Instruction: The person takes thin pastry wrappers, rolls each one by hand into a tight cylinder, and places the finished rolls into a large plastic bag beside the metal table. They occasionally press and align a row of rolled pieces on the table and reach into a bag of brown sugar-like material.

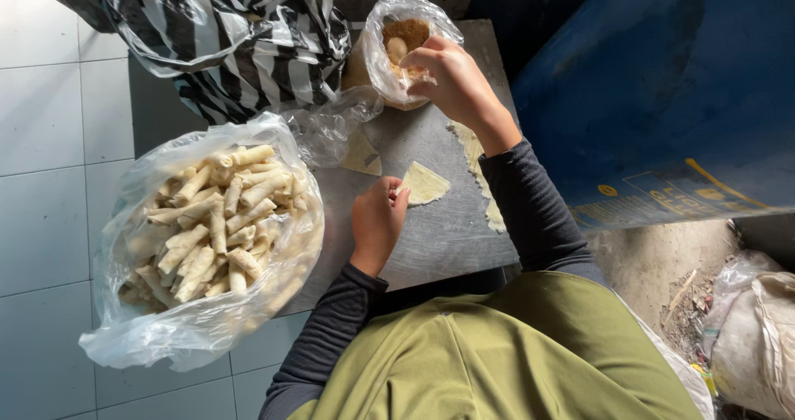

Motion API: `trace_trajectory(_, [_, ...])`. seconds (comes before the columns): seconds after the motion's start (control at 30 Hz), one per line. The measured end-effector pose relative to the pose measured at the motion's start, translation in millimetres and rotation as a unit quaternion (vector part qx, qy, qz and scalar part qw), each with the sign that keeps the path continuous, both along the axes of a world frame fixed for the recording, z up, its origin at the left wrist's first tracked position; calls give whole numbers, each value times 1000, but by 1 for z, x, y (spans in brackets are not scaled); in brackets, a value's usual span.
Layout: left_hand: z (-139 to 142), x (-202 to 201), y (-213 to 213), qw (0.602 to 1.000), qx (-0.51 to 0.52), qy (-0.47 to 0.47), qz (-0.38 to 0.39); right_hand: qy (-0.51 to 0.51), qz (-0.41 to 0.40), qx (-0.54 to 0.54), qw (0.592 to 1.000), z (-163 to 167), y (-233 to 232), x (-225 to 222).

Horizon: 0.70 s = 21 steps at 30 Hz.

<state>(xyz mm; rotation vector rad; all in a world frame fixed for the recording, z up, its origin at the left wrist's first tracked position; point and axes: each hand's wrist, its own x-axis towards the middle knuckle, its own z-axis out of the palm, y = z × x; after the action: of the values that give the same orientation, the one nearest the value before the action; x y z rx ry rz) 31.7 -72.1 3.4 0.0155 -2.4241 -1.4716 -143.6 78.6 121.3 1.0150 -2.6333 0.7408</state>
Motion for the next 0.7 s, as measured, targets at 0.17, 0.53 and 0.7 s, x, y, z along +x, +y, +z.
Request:
trace_trajectory(0.17, [3, -2, -4, 1000, 2, -1, -7, -73, 57, 47, 995, 5, 0, -10])
trace_trajectory(0.53, [-1, -2, -4, 1000, -4, 6, -9, -47, 66, 51, 995, -3, -5, -25])
trace_trajectory(0.7, [-2, -2, -5, 1000, 0, 14, -7, -52, 100, -10, 994, -5, -3, -55])
